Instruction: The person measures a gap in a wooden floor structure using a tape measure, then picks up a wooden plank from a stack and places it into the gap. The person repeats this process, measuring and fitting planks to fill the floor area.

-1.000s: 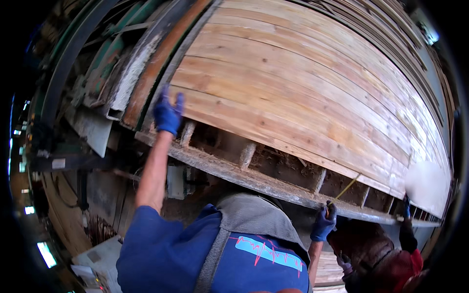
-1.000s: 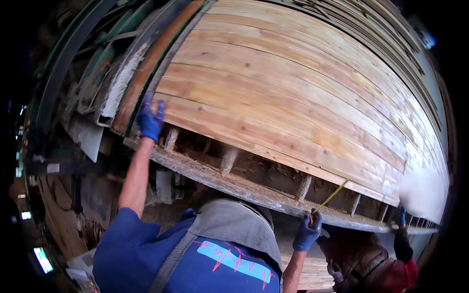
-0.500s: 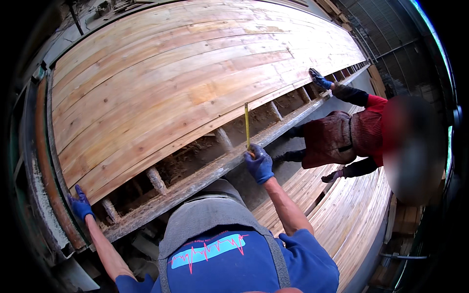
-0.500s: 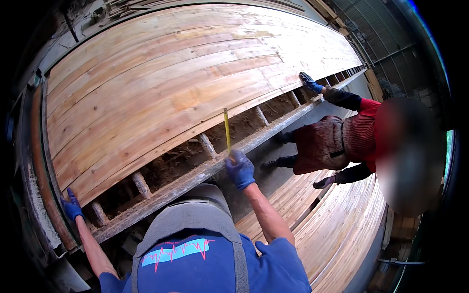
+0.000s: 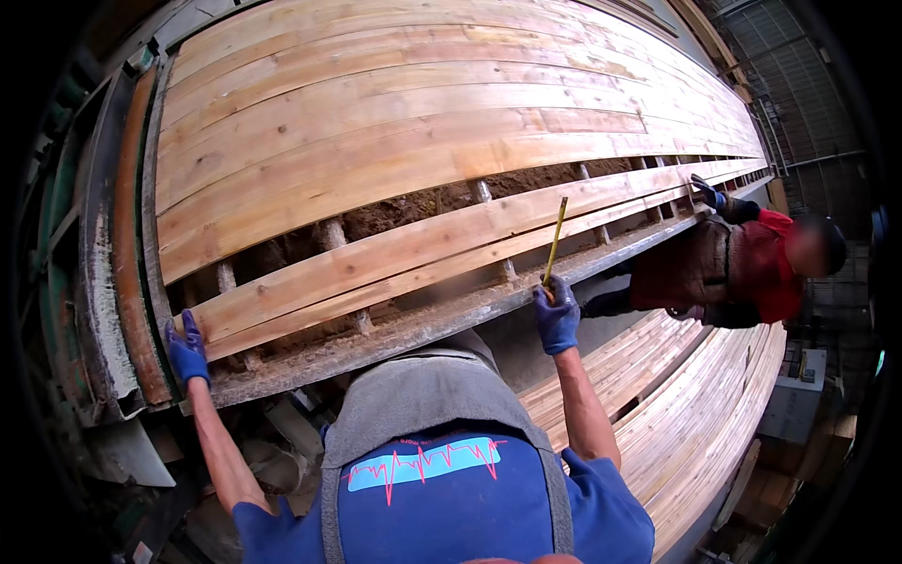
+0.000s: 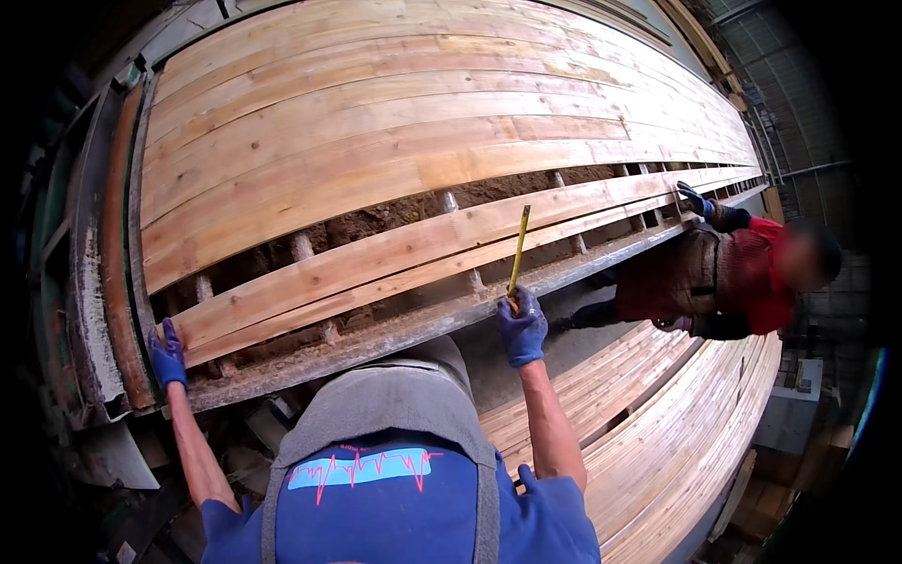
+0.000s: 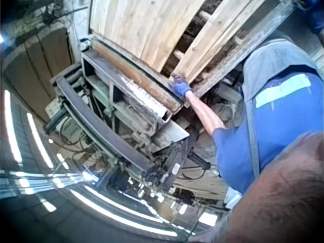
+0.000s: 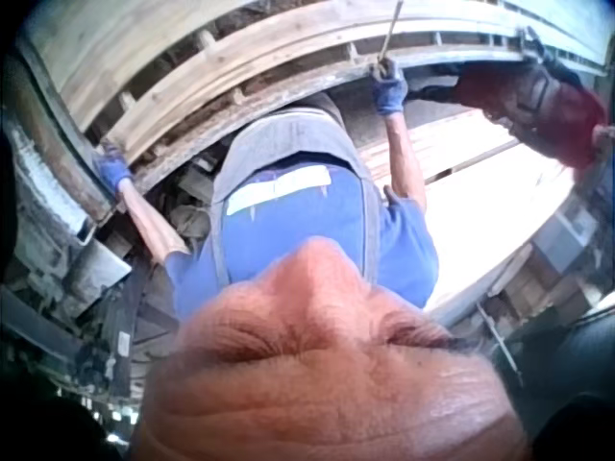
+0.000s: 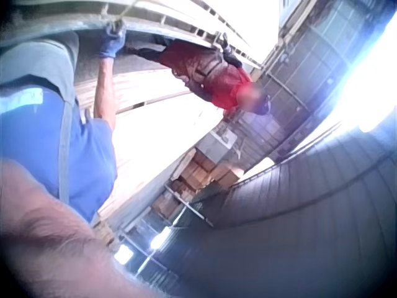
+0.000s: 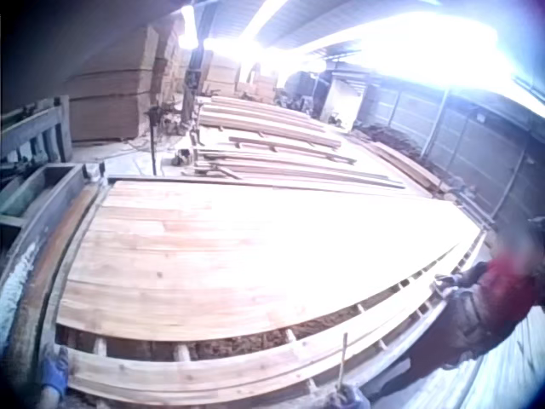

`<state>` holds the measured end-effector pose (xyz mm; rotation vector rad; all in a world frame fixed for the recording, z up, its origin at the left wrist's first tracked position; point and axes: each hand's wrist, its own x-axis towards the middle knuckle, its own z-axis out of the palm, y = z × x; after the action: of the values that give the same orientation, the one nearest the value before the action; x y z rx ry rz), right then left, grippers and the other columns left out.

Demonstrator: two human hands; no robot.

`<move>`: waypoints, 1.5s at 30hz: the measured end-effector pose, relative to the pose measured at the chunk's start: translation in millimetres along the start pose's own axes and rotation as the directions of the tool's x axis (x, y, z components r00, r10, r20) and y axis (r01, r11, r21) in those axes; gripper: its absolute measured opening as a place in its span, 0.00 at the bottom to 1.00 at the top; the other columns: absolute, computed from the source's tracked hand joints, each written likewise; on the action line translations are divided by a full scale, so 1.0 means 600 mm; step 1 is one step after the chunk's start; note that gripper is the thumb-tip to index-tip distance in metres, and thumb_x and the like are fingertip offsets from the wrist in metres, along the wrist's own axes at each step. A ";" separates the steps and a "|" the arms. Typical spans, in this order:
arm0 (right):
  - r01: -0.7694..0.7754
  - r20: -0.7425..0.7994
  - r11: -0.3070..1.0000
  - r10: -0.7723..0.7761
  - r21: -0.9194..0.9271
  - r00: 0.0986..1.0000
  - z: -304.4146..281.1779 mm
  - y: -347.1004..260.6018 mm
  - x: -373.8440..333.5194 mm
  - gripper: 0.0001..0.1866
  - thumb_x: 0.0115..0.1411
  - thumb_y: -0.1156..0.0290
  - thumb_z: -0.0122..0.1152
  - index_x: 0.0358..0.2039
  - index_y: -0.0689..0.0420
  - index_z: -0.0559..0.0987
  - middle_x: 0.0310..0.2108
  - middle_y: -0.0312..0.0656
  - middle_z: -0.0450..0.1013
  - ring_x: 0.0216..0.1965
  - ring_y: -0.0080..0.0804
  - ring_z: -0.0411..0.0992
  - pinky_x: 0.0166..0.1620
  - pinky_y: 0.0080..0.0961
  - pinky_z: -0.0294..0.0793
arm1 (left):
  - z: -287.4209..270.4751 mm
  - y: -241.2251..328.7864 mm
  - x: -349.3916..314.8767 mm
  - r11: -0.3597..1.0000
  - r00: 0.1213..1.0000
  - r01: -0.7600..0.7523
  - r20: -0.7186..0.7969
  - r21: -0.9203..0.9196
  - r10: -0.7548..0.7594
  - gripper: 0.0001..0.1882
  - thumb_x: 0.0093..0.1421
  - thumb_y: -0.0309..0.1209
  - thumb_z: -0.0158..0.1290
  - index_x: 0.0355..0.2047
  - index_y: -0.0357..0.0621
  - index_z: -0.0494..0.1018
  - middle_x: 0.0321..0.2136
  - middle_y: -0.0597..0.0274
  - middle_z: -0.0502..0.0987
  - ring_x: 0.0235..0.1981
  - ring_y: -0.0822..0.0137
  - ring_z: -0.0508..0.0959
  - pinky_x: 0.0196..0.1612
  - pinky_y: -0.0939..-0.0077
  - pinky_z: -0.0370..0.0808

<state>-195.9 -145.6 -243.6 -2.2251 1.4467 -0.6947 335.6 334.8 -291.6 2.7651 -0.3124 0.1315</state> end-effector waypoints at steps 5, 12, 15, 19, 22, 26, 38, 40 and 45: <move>-0.031 -0.020 0.999 0.032 0.019 0.999 -0.003 0.003 0.003 0.16 0.56 0.67 0.65 0.44 0.56 0.80 0.37 0.46 0.79 0.37 0.43 0.79 0.41 0.35 0.78 | 0.015 0.017 0.111 0.970 0.977 -0.207 -0.071 -0.128 0.199 0.28 0.70 0.48 0.46 0.45 0.29 0.76 0.43 0.34 0.78 0.43 0.40 0.79 0.44 0.54 0.74; -0.066 -0.117 0.998 0.068 0.025 0.991 0.003 -0.009 -0.007 0.17 0.55 0.66 0.65 0.45 0.56 0.80 0.37 0.49 0.79 0.38 0.48 0.79 0.42 0.37 0.78 | 0.089 -0.040 0.136 0.989 0.989 -0.146 0.017 -0.035 0.146 0.27 0.71 0.44 0.45 0.52 0.26 0.73 0.53 0.34 0.74 0.53 0.44 0.77 0.56 0.63 0.72; -0.076 -0.101 0.996 0.079 0.037 0.992 0.007 -0.011 -0.005 0.17 0.55 0.65 0.64 0.45 0.56 0.80 0.37 0.49 0.79 0.39 0.49 0.78 0.42 0.38 0.78 | 0.080 -0.063 0.174 0.963 0.983 -0.182 -0.045 -0.199 0.177 0.28 0.71 0.44 0.45 0.53 0.24 0.71 0.54 0.34 0.74 0.53 0.45 0.77 0.58 0.65 0.71; -0.142 -0.045 0.989 0.143 0.028 0.989 0.005 0.008 -0.007 0.19 0.55 0.62 0.64 0.46 0.56 0.80 0.39 0.49 0.79 0.41 0.49 0.78 0.44 0.39 0.78 | 0.089 -0.011 0.228 0.964 0.999 -0.037 0.012 -0.264 0.041 0.32 0.70 0.50 0.45 0.49 0.26 0.75 0.48 0.36 0.78 0.49 0.50 0.80 0.53 0.63 0.72; -0.141 -0.048 0.990 0.140 -0.008 0.989 0.009 0.014 -0.007 0.19 0.55 0.62 0.64 0.46 0.57 0.80 0.40 0.50 0.79 0.42 0.50 0.78 0.44 0.39 0.78 | 0.107 -0.004 0.281 0.991 0.993 0.017 0.117 -0.134 -0.001 0.34 0.68 0.55 0.46 0.43 0.27 0.78 0.40 0.38 0.81 0.41 0.52 0.81 0.44 0.61 0.74; -0.164 -0.041 0.986 0.163 -0.021 0.986 0.008 -0.006 -0.001 0.20 0.55 0.61 0.63 0.46 0.56 0.81 0.42 0.51 0.79 0.44 0.50 0.78 0.46 0.41 0.78 | 0.144 -0.022 0.308 0.985 0.997 -0.068 0.009 -0.159 0.071 0.37 0.63 0.61 0.49 0.43 0.32 0.80 0.38 0.42 0.82 0.37 0.54 0.83 0.37 0.59 0.77; -0.339 0.150 0.644 0.330 0.686 0.932 -0.009 0.025 0.020 0.14 0.60 0.70 0.64 0.45 0.60 0.80 0.34 0.43 0.80 0.31 0.33 0.79 0.37 0.28 0.79 | -0.019 -0.066 0.412 0.960 0.935 0.278 0.218 0.033 -0.279 0.50 0.54 0.73 0.49 0.48 0.28 0.75 0.30 0.54 0.79 0.28 0.58 0.76 0.32 0.55 0.74; -0.211 0.107 0.299 0.329 0.931 0.938 -0.087 -0.029 0.064 0.11 0.60 0.75 0.61 0.43 0.63 0.79 0.31 0.43 0.78 0.30 0.25 0.76 0.35 0.21 0.78 | -0.069 -0.127 0.398 0.976 0.976 0.218 0.036 -0.030 -0.217 0.48 0.54 0.71 0.51 0.48 0.30 0.75 0.31 0.54 0.79 0.29 0.58 0.76 0.33 0.56 0.74; -0.064 0.034 0.154 0.189 0.986 0.981 -0.146 0.026 0.180 0.16 0.59 0.72 0.58 0.46 0.65 0.76 0.36 0.46 0.78 0.34 0.35 0.78 0.40 0.29 0.80 | -0.240 -0.181 0.382 0.996 0.955 0.076 -0.282 -0.054 -0.088 0.43 0.53 0.66 0.54 0.48 0.34 0.74 0.34 0.55 0.78 0.32 0.58 0.76 0.34 0.57 0.74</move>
<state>-222.7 -256.3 -162.3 -0.9509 0.6964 -1.2311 576.0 439.2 -163.9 2.6637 -0.1225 0.4901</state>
